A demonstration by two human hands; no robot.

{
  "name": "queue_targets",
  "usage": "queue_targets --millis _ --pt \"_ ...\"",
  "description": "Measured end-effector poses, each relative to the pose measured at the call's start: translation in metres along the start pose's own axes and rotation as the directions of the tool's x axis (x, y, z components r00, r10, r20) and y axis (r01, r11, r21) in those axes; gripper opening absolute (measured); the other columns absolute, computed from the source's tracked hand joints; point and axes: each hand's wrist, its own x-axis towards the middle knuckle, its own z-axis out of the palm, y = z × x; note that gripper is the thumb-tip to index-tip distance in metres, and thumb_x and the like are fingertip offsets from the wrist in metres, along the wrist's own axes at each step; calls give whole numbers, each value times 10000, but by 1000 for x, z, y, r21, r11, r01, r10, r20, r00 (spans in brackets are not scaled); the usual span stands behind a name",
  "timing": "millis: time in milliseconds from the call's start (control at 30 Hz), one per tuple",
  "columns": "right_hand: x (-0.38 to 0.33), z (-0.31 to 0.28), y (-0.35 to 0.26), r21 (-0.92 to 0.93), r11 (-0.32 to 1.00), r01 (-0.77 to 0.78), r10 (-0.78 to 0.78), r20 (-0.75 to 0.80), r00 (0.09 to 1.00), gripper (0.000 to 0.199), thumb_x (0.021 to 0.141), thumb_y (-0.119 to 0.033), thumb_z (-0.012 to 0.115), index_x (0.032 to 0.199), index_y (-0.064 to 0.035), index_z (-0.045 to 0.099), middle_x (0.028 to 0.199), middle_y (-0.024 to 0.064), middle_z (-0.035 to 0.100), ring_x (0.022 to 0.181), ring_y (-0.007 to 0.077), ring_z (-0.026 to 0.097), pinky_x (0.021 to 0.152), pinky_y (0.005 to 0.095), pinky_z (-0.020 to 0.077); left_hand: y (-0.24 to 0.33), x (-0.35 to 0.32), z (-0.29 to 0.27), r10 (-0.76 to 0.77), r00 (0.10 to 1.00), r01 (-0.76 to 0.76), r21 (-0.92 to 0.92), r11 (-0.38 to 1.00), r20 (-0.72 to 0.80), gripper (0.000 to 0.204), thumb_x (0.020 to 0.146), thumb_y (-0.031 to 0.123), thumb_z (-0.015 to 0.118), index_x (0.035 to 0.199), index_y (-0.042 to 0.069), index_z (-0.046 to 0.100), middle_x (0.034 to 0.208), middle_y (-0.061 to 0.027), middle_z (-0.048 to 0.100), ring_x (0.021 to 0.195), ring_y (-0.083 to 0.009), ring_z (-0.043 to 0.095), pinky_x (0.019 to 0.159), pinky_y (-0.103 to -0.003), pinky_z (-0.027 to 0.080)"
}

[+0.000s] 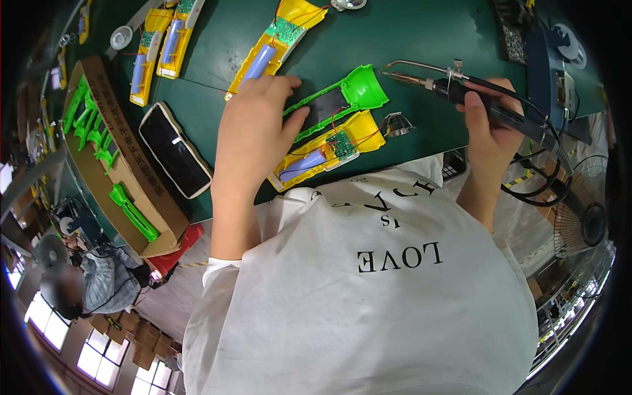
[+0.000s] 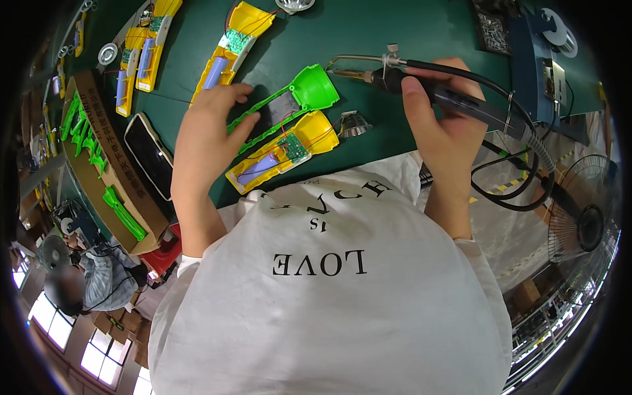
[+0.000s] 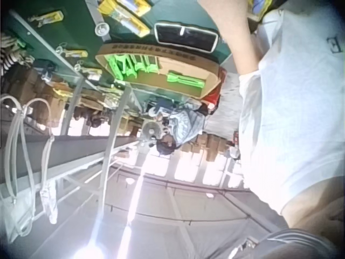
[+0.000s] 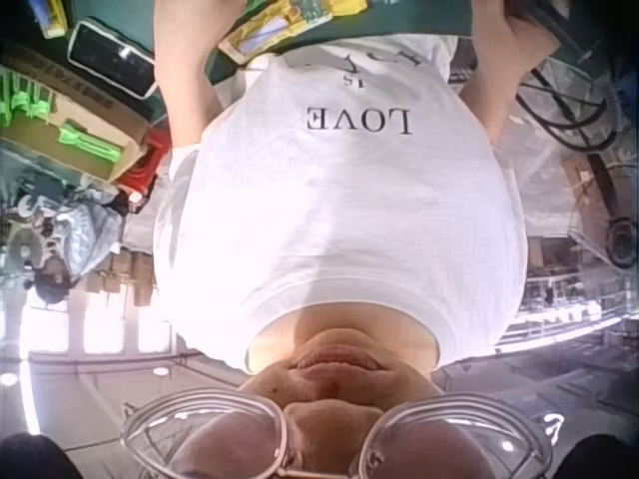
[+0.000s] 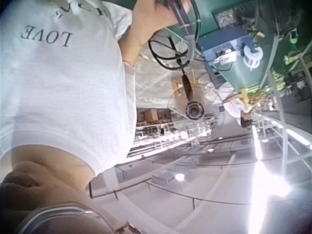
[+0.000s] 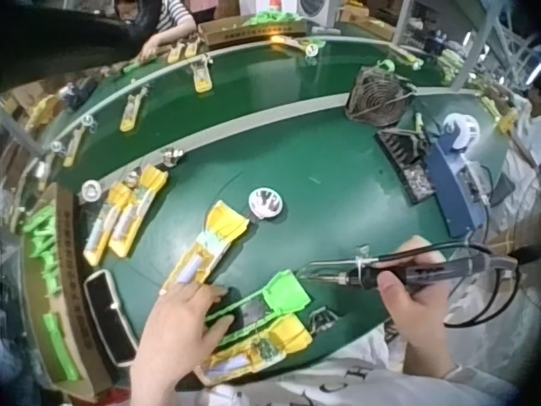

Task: The person solders internal wires to a circuit board and assembles components including a battery and a reflector into a flashlight housing, using a soldering iron.

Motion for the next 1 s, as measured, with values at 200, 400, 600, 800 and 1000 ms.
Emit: queue_targets --millis 200,400,600,800,1000 --pt "-7 -10 -3 53 998 23 -20 -60 998 102 704 38 586 802 19 566 794 19 503 660 64 468 569 168 365 3 -5 5 88 984 -93 22 995 156 260 657 84 628 892 22 534 818 -109 561 775 -246 546 655 -327 429" --pt "-19 -25 -3 35 995 98 -94 -96 991 97 714 56 567 805 25 557 814 37 502 731 91 486 642 191 390 8 -9 3 71 980 -75 14 997 184 196 645 53 605 753 19 444 760 -112 551 728 -286 530 593 -354 411" --pt "-35 -39 -5 42 992 119 -111 -157 981 105 722 48 560 824 26 547 817 42 507 762 97 492 685 199 389 19 -27 6 0 979 -30 148 989 202 261 662 52 584 860 46 414 765 -127 555 745 -305 532 626 -360 409" --pt "-55 -47 -9 71 993 95 -84 -148 985 110 724 35 563 830 23 539 822 36 515 759 88 497 693 193 392 31 -45 12 177 984 -175 172 969 4 327 713 145 600 984 50 444 880 -117 538 825 -294 514 734 -372 369" --pt "-68 -59 -10 113 987 115 -93 -186 978 118 724 40 557 840 27 536 823 39 516 756 82 502 691 192 400 44 -54 4 107 994 -109 196 975 21 368 738 215 581 1036 46 448 948 -120 516 871 -301 493 757 -370 363"
